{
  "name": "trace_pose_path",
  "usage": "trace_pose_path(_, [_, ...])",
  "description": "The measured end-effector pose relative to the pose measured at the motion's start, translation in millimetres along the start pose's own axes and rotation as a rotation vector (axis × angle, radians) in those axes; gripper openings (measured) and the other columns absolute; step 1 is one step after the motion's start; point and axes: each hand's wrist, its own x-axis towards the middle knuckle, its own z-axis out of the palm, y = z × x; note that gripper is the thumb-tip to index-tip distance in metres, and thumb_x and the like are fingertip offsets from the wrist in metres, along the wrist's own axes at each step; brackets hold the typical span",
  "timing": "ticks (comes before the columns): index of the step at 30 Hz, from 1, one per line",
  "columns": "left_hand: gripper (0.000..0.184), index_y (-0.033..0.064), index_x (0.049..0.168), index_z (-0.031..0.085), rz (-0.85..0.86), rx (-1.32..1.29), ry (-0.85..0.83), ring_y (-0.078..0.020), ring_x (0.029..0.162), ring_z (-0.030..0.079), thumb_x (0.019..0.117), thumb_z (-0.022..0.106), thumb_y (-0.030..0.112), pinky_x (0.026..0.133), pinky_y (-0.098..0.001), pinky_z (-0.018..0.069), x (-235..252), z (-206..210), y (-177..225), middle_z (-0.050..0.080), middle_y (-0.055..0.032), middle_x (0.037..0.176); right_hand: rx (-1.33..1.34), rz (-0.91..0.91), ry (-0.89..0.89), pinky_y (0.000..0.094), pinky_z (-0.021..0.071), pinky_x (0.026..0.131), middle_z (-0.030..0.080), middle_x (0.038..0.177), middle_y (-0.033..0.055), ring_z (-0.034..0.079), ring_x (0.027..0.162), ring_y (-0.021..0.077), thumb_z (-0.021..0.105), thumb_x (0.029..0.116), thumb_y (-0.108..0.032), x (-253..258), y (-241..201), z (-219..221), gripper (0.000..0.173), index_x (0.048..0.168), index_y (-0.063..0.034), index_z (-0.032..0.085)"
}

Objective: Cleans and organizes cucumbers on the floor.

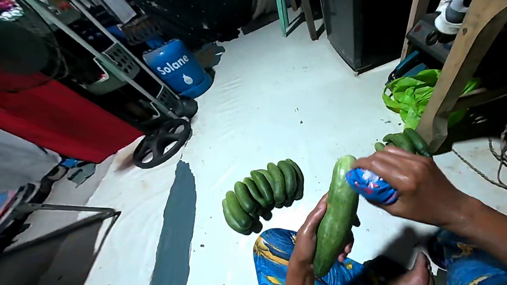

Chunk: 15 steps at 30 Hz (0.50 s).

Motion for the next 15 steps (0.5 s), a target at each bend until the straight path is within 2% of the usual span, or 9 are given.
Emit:
trace_pose_path(2, [0.052,0.0125,0.132,0.051,-0.022,-0.018,-0.042,-0.0146,0.056,0.066,0.0985,0.055,0.052,0.048,-0.0241,0.0546,-2,-1,1,0.072,-0.0121,0.097,-0.023,0.069,0.046,0.0409,0.0552,0.064,0.071,0.088,0.0122,0.068,0.079,0.0290,0.074,0.0786,-0.025,2,4,-4,0.038,0.110,-0.0024,0.073])
trace_pose_path(4, [0.053,0.0125,0.131,0.052,-0.019,-0.030,-0.053,-0.0151,0.057,0.066,0.0973,0.057,0.053,0.048,-0.0244,0.0547,-1,-1,2,0.072,-0.0124,0.098,-0.046,0.077,0.062,0.0395,0.0544,0.063,0.071,0.088,0.0116,0.068,0.079,0.0282,0.075,0.0766,-0.026,2,3,-4,0.040,0.109,-0.0028,0.072])
trace_pose_path(5, [0.051,0.0116,0.131,0.051,-0.010,-0.031,-0.042,-0.0154,0.057,0.066,0.0994,0.054,0.051,0.048,-0.0244,0.0546,0,-1,1,0.071,-0.0126,0.098,-0.056,0.059,0.056,0.0390,0.0541,0.062,0.071,0.087,0.0114,0.067,0.078,0.0281,0.075,0.0761,-0.026,2,1,-2,0.040,0.108,-0.0024,0.073])
trace_pose_path(7, [0.043,0.0089,0.130,0.049,0.013,-0.022,0.015,-0.0162,0.056,0.066,0.1057,0.039,0.043,0.047,-0.0246,0.0546,2,0,1,0.071,-0.0129,0.093,-0.058,0.002,0.013,0.0402,0.0557,0.062,0.071,0.085,0.0112,0.069,0.077,0.0285,0.075,0.0750,-0.024,0,-7,6,0.038,0.105,-0.0022,0.073])
trace_pose_path(9, [0.042,0.0099,0.123,0.049,0.040,0.013,0.159,-0.0150,0.053,0.065,0.1081,0.018,0.034,0.046,-0.0242,0.0537,4,7,4,0.070,-0.0092,0.078,-0.035,-0.081,-0.065,0.0397,0.0543,0.060,0.070,0.083,0.0100,0.068,0.075,0.0279,0.073,0.0781,-0.024,-4,-17,16,0.032,0.103,-0.0034,0.073])
trace_pose_path(10, [0.044,0.0110,0.120,0.051,0.071,0.040,0.258,-0.0121,0.053,0.066,0.1090,0.013,0.029,0.046,-0.0232,0.0545,5,12,6,0.070,-0.0055,0.073,-0.013,-0.116,-0.121,0.0404,0.0544,0.061,0.070,0.083,0.0101,0.068,0.075,0.0284,0.072,0.0798,-0.025,-6,-23,21,0.031,0.103,-0.0038,0.072])
trace_pose_path(13, [0.041,0.0102,0.127,0.055,0.169,0.103,0.439,-0.0043,0.075,0.071,0.1111,0.017,0.019,0.067,-0.0212,0.0602,6,18,6,0.073,0.0021,0.088,0.015,-0.206,-0.232,0.0400,0.0497,0.053,0.065,0.078,0.0125,0.065,0.068,0.0307,0.070,0.0797,-0.014,-8,-36,30,0.024,0.100,-0.0008,0.068])
trace_pose_path(14, [0.041,0.0101,0.128,0.054,0.171,0.118,0.453,-0.0043,0.073,0.071,0.1111,0.018,0.020,0.064,-0.0211,0.0600,6,18,6,0.073,0.0021,0.087,0.005,-0.211,-0.234,0.0391,0.0485,0.051,0.065,0.077,0.0125,0.065,0.067,0.0303,0.070,0.0800,-0.014,-7,-37,32,0.024,0.100,-0.0004,0.068])
trace_pose_path(15, [0.040,0.0105,0.129,0.052,0.160,0.148,0.449,-0.0048,0.066,0.070,0.1107,0.018,0.021,0.057,-0.0206,0.0586,6,16,6,0.072,0.0019,0.082,-0.010,-0.202,-0.228,0.0383,0.0486,0.052,0.065,0.078,0.0119,0.065,0.068,0.0295,0.072,0.0803,-0.017,-6,-36,32,0.025,0.100,-0.0013,0.069])
